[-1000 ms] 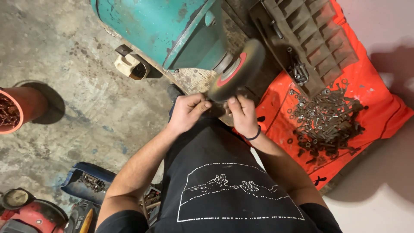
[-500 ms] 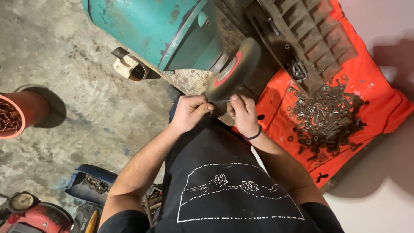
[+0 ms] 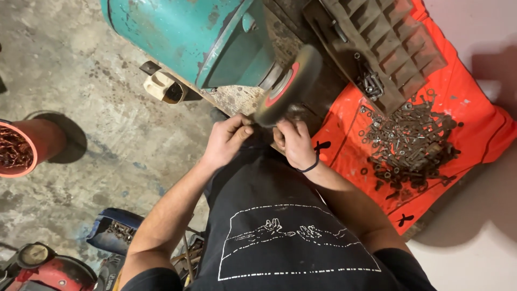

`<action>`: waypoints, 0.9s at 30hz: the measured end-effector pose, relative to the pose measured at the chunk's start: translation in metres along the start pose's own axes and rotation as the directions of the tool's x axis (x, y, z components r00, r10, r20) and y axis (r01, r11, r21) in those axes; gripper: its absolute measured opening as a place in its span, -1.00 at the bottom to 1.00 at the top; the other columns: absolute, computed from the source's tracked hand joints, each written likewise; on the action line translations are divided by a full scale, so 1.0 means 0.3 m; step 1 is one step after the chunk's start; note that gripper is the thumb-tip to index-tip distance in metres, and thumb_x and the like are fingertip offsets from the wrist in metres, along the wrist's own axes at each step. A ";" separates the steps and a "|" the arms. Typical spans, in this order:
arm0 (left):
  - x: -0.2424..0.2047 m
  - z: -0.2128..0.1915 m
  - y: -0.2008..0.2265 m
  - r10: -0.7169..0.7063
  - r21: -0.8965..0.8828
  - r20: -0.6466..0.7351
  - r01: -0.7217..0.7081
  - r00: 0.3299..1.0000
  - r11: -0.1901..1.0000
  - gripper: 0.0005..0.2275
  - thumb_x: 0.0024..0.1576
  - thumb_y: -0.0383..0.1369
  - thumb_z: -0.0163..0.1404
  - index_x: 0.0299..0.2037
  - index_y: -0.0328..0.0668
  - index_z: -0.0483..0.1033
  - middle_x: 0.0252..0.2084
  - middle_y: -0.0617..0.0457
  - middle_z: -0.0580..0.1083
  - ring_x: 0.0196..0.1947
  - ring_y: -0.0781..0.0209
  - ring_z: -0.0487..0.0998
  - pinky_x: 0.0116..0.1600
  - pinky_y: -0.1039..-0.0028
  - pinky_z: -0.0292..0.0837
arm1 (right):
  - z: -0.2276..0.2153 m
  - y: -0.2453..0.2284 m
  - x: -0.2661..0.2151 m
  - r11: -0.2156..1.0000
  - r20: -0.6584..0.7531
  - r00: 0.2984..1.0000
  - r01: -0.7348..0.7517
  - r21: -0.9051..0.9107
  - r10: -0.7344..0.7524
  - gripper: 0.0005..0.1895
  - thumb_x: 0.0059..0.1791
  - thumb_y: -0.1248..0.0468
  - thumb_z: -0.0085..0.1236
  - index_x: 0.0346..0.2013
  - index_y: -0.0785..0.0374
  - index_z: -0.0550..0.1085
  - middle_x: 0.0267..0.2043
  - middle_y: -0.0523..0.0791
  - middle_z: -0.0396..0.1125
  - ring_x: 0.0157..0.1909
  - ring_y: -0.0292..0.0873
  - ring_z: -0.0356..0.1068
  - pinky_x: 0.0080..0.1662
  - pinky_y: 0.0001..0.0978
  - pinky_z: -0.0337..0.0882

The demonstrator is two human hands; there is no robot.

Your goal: The person repeatedly picks small metal parts from a red cloth and grinds them against a bench grinder wheel. They handle the parts one at a time, rotating them to grind different surfaces, and return them to the pile after each grinding session.

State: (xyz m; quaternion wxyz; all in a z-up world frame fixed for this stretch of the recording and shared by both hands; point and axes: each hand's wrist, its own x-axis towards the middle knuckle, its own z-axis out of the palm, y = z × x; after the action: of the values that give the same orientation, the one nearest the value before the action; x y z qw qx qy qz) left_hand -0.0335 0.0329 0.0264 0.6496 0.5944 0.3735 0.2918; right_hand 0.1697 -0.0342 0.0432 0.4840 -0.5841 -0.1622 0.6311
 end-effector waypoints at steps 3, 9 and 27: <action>0.000 -0.007 0.063 0.041 0.099 0.068 -0.047 0.997 0.994 -0.85 0.27 -0.32 0.05 -0.15 -0.25 0.51 -0.33 -0.04 0.55 -0.34 0.14 0.62 -0.20 0.41 0.49 | -0.044 -0.001 0.001 0.999 0.049 0.998 0.032 -0.023 -0.031 -0.70 0.17 0.23 -0.04 -0.44 0.25 0.35 -0.56 -0.24 0.18 -0.57 -0.38 0.11 -0.49 -0.49 0.09; 0.017 0.005 0.058 -0.011 0.141 0.049 0.004 0.999 0.990 -0.83 0.28 -0.32 0.04 -0.21 -0.28 0.53 -0.43 -0.08 0.51 -0.44 0.10 0.56 -0.26 0.39 0.47 | -0.074 -0.084 -0.013 0.802 0.229 0.953 0.291 -0.522 -0.196 -0.68 0.18 0.20 -0.10 -0.25 0.37 0.51 -0.40 -0.20 0.44 -0.47 -0.39 0.33 -0.38 -0.51 0.34; -0.015 0.051 -0.010 -0.064 -0.228 -0.032 0.055 0.997 0.972 -0.73 0.35 -0.29 -0.03 -0.33 -0.33 0.50 -0.44 0.12 0.52 -0.41 0.41 0.48 -0.26 0.55 0.42 | -0.057 0.025 0.011 0.929 0.184 0.966 0.232 -0.289 -0.184 -0.62 0.20 0.05 -0.03 -0.23 0.34 0.48 -0.49 -0.19 0.35 -0.50 -0.39 0.29 -0.42 -0.59 0.29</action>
State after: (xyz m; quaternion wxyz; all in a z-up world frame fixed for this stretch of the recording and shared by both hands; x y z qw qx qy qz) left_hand -0.0233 0.0205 0.0242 0.7145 0.4988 0.3680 0.3245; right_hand 0.1824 -0.0414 0.0309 0.4371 -0.5815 -0.3568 0.5862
